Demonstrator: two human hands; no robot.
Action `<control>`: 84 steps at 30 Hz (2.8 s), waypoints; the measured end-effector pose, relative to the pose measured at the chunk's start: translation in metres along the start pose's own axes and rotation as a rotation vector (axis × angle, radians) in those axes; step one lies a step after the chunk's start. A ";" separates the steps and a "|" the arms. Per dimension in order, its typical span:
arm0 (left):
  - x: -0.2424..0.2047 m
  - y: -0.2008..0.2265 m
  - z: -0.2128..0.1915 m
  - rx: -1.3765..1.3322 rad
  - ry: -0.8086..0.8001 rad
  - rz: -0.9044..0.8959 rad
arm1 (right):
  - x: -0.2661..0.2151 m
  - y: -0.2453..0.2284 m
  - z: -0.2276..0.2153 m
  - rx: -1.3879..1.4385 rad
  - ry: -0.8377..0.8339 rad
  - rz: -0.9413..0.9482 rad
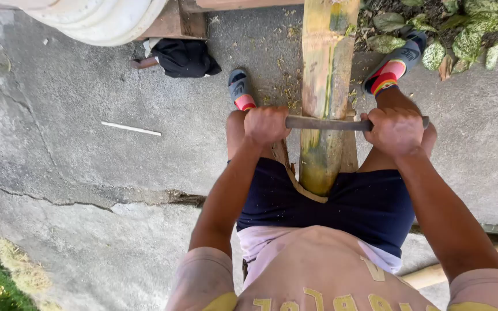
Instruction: Stripping the outer layer of a bamboo pole using a drawknife.
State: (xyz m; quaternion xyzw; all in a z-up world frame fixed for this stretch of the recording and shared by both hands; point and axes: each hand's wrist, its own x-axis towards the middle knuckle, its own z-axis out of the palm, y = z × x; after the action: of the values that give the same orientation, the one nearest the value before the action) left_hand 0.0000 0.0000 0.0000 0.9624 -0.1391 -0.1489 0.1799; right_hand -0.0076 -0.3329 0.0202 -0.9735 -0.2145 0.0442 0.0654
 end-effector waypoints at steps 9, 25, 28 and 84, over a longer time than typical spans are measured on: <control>0.081 -0.024 -0.036 0.062 -0.170 0.004 | 0.069 0.034 -0.001 -0.126 -0.145 0.020; 0.025 -0.006 -0.012 0.055 -0.134 -0.069 | 0.047 0.013 -0.016 -0.052 -0.113 0.027; -0.003 0.008 -0.008 -0.029 -0.126 -0.099 | 0.013 0.009 -0.002 0.035 -0.037 -0.017; 0.034 0.015 -0.027 0.154 -0.214 -0.009 | 0.004 0.018 0.041 0.184 0.100 0.109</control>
State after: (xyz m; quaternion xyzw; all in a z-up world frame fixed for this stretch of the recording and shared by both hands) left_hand 0.0371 -0.0163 0.0218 0.9526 -0.1640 -0.2404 0.0889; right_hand -0.0007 -0.3430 -0.0228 -0.9745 -0.1530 0.0187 0.1628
